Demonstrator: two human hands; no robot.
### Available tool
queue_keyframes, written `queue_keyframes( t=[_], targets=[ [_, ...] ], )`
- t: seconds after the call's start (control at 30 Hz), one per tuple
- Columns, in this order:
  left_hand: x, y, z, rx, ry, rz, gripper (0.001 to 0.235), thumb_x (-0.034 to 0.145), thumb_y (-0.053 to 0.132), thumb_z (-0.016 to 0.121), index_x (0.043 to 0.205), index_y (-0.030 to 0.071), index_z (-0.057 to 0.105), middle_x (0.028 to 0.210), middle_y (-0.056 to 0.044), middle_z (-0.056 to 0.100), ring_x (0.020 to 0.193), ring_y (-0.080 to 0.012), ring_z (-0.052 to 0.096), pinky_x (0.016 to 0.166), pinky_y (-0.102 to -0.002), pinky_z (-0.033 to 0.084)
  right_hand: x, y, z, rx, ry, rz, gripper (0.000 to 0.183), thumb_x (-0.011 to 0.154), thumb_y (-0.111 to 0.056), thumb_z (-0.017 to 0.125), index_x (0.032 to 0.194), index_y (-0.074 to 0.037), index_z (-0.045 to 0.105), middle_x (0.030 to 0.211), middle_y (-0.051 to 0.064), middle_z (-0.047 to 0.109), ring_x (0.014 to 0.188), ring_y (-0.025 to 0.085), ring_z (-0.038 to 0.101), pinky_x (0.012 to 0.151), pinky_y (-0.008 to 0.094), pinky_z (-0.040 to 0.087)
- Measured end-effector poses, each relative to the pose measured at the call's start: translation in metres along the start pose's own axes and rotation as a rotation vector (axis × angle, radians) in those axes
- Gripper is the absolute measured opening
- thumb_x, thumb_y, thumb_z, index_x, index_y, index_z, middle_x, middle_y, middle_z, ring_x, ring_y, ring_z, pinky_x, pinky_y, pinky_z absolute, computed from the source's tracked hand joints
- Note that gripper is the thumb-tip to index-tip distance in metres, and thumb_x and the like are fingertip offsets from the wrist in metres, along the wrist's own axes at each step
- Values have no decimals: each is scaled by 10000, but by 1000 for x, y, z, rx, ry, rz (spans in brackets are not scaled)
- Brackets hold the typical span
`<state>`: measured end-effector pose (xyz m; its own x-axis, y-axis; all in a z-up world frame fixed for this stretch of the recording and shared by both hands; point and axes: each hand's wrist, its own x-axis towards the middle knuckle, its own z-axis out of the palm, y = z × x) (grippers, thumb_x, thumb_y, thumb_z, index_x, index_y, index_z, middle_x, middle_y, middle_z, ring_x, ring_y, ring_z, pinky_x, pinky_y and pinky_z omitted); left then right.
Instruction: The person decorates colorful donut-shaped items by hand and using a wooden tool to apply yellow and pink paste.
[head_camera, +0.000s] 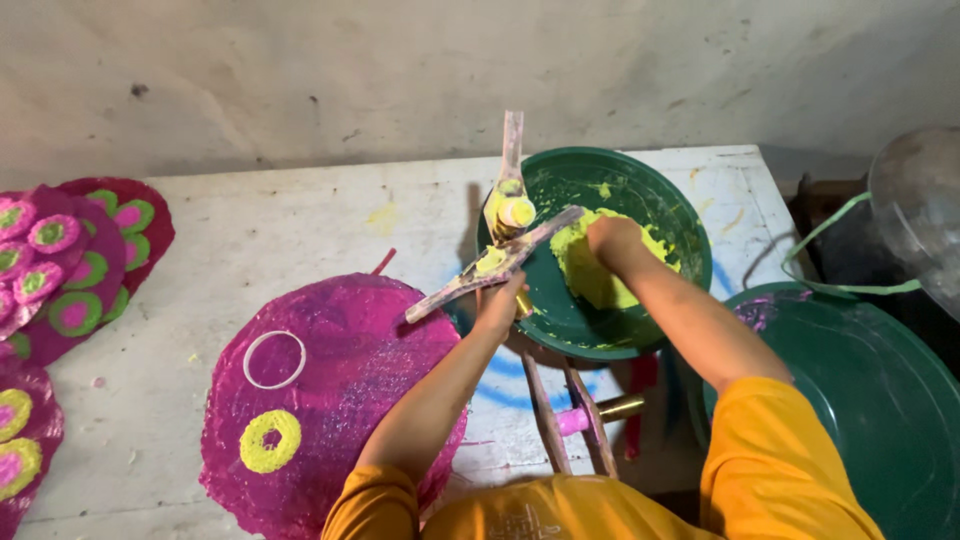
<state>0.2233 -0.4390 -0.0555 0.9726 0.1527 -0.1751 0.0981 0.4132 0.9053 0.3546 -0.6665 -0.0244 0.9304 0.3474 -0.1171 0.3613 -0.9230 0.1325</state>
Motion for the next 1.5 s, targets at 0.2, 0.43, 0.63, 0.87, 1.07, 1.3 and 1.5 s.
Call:
queue_keyframes(
  t=[0.2,0.43,0.63,0.87,1.07,1.3,1.5],
  targets=[
    [-4,12,3,49,-13,-30,218,852,168,688,1011,23,654,807,-98,660,644,-207,640,498,-357,541,-30,-38,4,-55,4,-44,187,875,-109,598,920,-97,779,977,144,755,894,333,759,736,442,608],
    [12,4,-3,41,-52,0,231,868,195,729,997,11,678,838,-109,678,672,-199,651,505,-341,569,-78,-73,-6,-37,-24,-47,184,931,-145,600,973,-80,766,980,160,766,890,325,765,722,440,613],
    [2,79,-51,207,55,407,309,817,133,752,1102,38,684,1006,-63,725,834,-171,687,674,-363,589,-122,-57,-70,351,-127,63,380,802,-87,654,1105,-260,804,1022,128,744,961,355,721,820,470,570],
    [-110,232,-115,1022,133,690,202,906,265,776,1058,144,721,990,-104,726,898,-286,709,752,-437,563,-184,-50,-205,1031,-333,-15,345,958,-305,622,1225,-124,746,619,13,551,500,119,450,440,307,360],
    [-176,262,-149,1222,-54,786,563,814,328,767,1316,132,604,1225,-142,657,1085,-368,661,887,-479,546,-172,-152,-280,492,-157,-423,300,936,-374,663,1166,-235,797,742,39,701,649,224,617,537,394,460],
    [-206,206,-215,1323,32,440,432,844,234,686,1269,168,653,1198,-103,706,1090,-300,669,887,-447,544,-200,-332,-261,-276,209,-795,198,917,-225,563,1061,-141,670,893,91,697,727,277,706,574,438,546],
    [-256,194,-251,1214,12,370,367,851,321,751,1183,177,693,1089,-64,755,978,-250,717,811,-422,553,-236,-335,-240,-84,333,-1062,229,809,-139,617,1027,-93,670,844,84,656,625,231,667,512,375,527]
  ],
)
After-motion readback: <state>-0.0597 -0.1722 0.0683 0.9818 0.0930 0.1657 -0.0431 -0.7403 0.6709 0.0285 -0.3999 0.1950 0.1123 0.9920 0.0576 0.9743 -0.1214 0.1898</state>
